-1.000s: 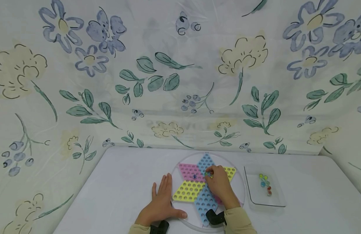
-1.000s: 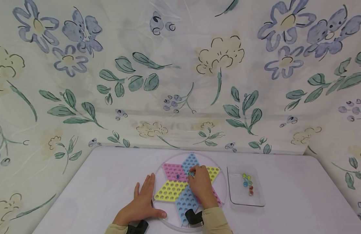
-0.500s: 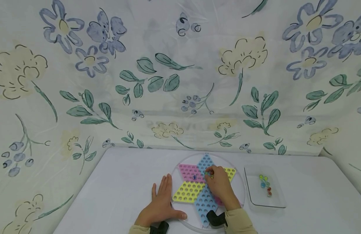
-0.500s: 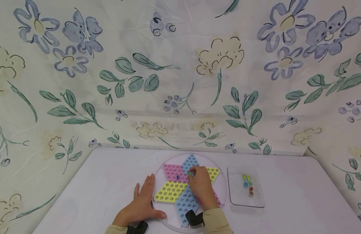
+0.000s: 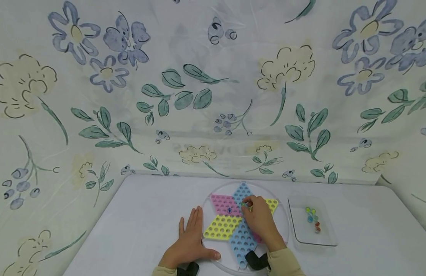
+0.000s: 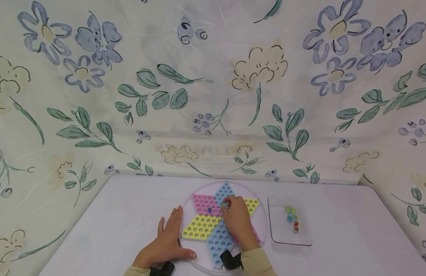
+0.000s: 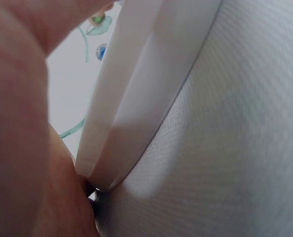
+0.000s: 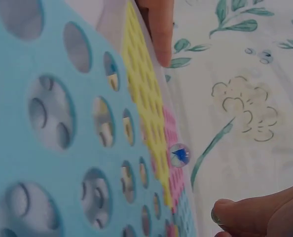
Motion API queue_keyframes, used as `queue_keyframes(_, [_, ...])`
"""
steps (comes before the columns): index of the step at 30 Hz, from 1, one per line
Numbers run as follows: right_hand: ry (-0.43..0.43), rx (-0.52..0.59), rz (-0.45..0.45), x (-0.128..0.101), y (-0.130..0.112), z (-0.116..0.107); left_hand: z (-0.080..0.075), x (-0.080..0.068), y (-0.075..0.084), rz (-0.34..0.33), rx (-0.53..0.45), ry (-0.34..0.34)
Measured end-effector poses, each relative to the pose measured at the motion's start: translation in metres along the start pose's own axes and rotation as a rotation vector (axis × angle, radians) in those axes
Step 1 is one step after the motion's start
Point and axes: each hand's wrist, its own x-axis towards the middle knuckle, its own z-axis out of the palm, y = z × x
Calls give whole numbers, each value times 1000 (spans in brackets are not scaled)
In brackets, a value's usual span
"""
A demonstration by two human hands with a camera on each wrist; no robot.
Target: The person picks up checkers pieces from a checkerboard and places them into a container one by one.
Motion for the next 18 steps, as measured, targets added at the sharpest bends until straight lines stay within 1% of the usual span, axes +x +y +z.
queue_keyframes(7, [13, 27, -37, -5, -5, -8, 1, 0, 0, -8, -6, 3])
queue_keyframes(14, [42, -8, -104, -9, -7, -9, 1, 0, 0, -11, -14, 2])
queue_keyframes(18, [58, -22, -122, -12, -7, -10, 1, 0, -1, -9, -19, 4])
